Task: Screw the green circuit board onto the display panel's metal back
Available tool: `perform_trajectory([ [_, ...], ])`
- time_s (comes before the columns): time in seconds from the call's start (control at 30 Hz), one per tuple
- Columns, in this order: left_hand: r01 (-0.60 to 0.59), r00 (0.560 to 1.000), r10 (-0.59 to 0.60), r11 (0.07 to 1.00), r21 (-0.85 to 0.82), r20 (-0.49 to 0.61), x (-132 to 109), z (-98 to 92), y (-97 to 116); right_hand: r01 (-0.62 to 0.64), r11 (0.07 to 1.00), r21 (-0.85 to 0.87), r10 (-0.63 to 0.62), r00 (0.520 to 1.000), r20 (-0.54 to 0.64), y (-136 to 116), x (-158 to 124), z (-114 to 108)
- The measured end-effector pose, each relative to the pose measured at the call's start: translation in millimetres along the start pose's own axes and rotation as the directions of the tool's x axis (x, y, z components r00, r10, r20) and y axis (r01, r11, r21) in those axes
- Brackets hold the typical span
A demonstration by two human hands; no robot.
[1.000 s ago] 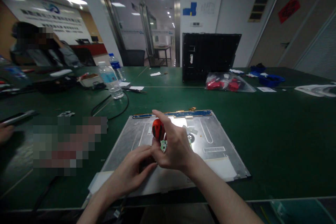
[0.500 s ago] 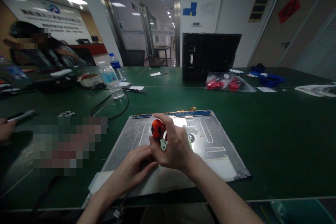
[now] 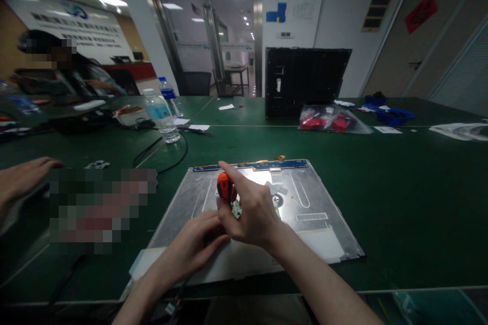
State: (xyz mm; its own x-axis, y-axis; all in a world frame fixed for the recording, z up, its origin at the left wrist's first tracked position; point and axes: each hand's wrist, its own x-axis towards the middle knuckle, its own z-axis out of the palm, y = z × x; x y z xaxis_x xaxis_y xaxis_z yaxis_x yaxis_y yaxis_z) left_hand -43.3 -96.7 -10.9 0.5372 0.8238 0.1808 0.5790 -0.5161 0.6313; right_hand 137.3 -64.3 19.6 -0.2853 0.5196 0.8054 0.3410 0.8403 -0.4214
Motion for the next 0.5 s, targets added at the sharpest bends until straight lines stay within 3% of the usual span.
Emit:
perform_trajectory([
  [0.5, -0.042, 0.999, 0.042, 0.999, 0.015, -0.002, 0.4, 2.6, -4.3, 0.08, 0.994, -0.074, -0.082, 0.996, -0.02, -0.5, 1.6, -0.3],
])
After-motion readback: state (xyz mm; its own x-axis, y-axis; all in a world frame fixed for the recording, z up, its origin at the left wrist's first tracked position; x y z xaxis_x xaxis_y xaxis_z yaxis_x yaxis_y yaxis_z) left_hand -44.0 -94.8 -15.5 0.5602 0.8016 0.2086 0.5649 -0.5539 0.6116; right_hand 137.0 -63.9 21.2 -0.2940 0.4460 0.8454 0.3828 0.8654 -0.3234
